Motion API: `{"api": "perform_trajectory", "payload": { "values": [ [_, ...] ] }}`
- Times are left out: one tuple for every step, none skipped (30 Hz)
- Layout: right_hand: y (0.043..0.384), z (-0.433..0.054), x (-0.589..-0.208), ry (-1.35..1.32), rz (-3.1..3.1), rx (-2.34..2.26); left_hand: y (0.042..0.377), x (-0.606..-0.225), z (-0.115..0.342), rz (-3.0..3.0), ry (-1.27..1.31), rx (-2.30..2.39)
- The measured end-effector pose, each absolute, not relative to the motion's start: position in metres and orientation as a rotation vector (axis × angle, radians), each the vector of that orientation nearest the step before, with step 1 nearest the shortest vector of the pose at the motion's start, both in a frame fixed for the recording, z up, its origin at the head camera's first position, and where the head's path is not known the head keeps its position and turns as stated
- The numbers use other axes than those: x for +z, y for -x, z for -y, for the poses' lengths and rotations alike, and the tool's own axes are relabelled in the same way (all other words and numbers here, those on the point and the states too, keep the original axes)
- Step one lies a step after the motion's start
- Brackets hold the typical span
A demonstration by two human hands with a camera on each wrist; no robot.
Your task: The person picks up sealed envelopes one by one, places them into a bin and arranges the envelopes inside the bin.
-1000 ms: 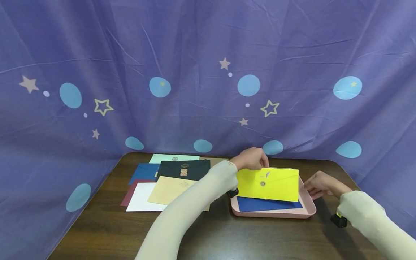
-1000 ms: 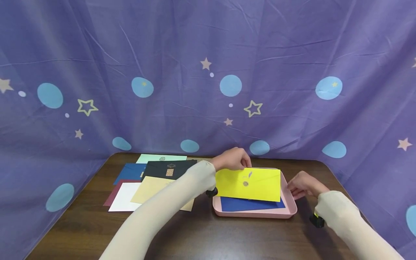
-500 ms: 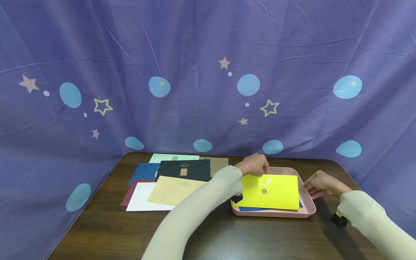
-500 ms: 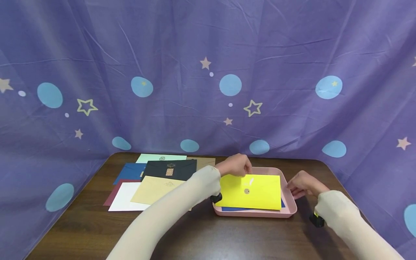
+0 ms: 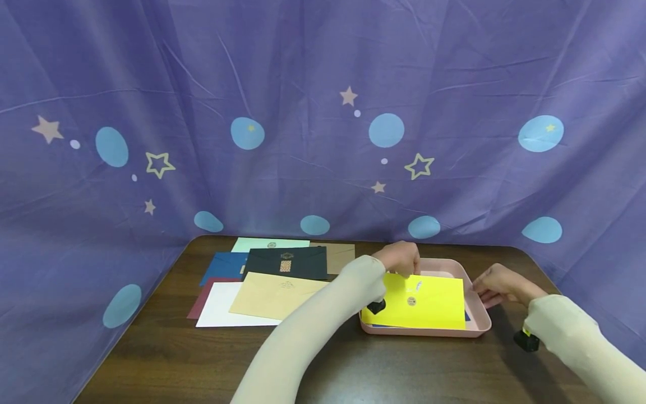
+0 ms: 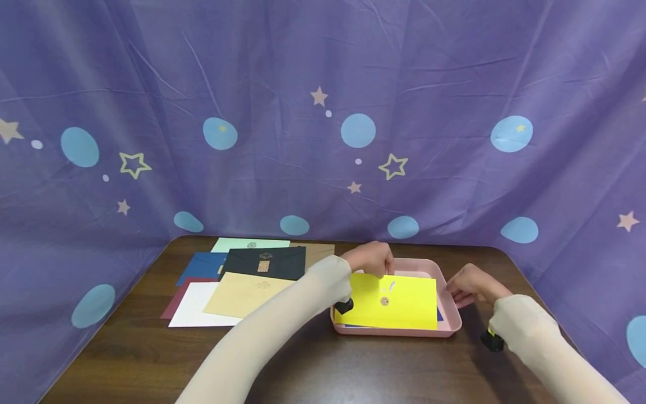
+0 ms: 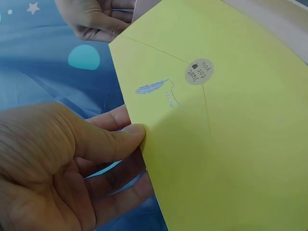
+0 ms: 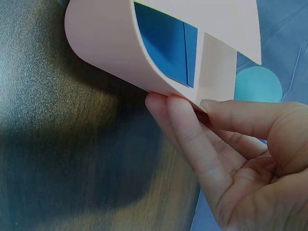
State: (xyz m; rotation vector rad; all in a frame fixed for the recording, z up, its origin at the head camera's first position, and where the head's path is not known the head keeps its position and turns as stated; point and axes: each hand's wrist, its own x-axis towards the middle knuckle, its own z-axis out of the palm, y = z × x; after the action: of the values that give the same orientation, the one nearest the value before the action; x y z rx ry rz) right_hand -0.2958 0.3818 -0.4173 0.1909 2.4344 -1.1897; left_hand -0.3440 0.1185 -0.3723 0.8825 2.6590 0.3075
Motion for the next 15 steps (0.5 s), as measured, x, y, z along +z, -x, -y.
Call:
{"api": "perform_trajectory", "payload": {
  "values": [
    [0.296, -0.382, -0.417, -0.193, -2.434, -1.19, 0.344, -0.372, -0.119, -2.657, -0.882, 0.289],
    [0.296, -0.382, -0.418, -0.196, -2.432, -1.193, 0.344, -0.373, -0.12, -2.654, -0.878, 0.275],
    [0.296, -0.382, -0.418, -0.198, -2.43, -1.196, 0.345, -0.373, -0.121, -2.649, -0.875, 0.256],
    [0.296, -0.382, -0.418, -0.2, -2.428, -1.198, 0.345, -0.373, -0.122, -2.646, -0.87, 0.24],
    [0.296, -0.382, -0.418, -0.198, -2.426, -1.2, 0.346, -0.374, -0.122, -2.642, -0.868, 0.223],
    [0.296, -0.382, -0.418, -0.196, -2.426, -1.2, 0.347, -0.374, -0.122, -2.636, -0.866, 0.215],
    [0.296, -0.382, -0.418, -0.196, -2.425, -1.203, 0.348, -0.375, -0.123, -2.63, -0.861, 0.207],
    [0.296, -0.382, -0.418, -0.197, -2.424, -1.206, 0.349, -0.376, -0.123, -2.634, -0.86, 0.197],
    [0.296, -0.382, -0.418, -0.198, -2.425, -1.208, 0.35, -0.378, -0.123, -2.639, -0.859, 0.19],
    [0.295, -0.382, -0.418, -0.196, -2.426, -1.209, 0.351, -0.379, -0.123, -2.649, -0.854, 0.18],
    [0.295, -0.382, -0.417, -0.193, -2.427, -1.208, 0.352, -0.38, -0.123, -2.65, -0.855, 0.171],
    [0.295, -0.382, -0.417, -0.193, -2.427, -1.211, 0.353, -0.381, -0.123, -2.653, -0.854, 0.163],
    [0.295, -0.382, -0.417, -0.193, -2.425, -1.215, 0.353, -0.383, -0.123, -2.656, -0.858, 0.15],
    [0.295, -0.382, -0.417, -0.192, -2.423, -1.217, 0.354, -0.384, -0.123, -2.657, -0.857, 0.144],
    [0.294, -0.382, -0.417, -0.193, -2.42, -1.22, 0.355, -0.385, -0.123, -2.657, -0.855, 0.139]
  ]
}}
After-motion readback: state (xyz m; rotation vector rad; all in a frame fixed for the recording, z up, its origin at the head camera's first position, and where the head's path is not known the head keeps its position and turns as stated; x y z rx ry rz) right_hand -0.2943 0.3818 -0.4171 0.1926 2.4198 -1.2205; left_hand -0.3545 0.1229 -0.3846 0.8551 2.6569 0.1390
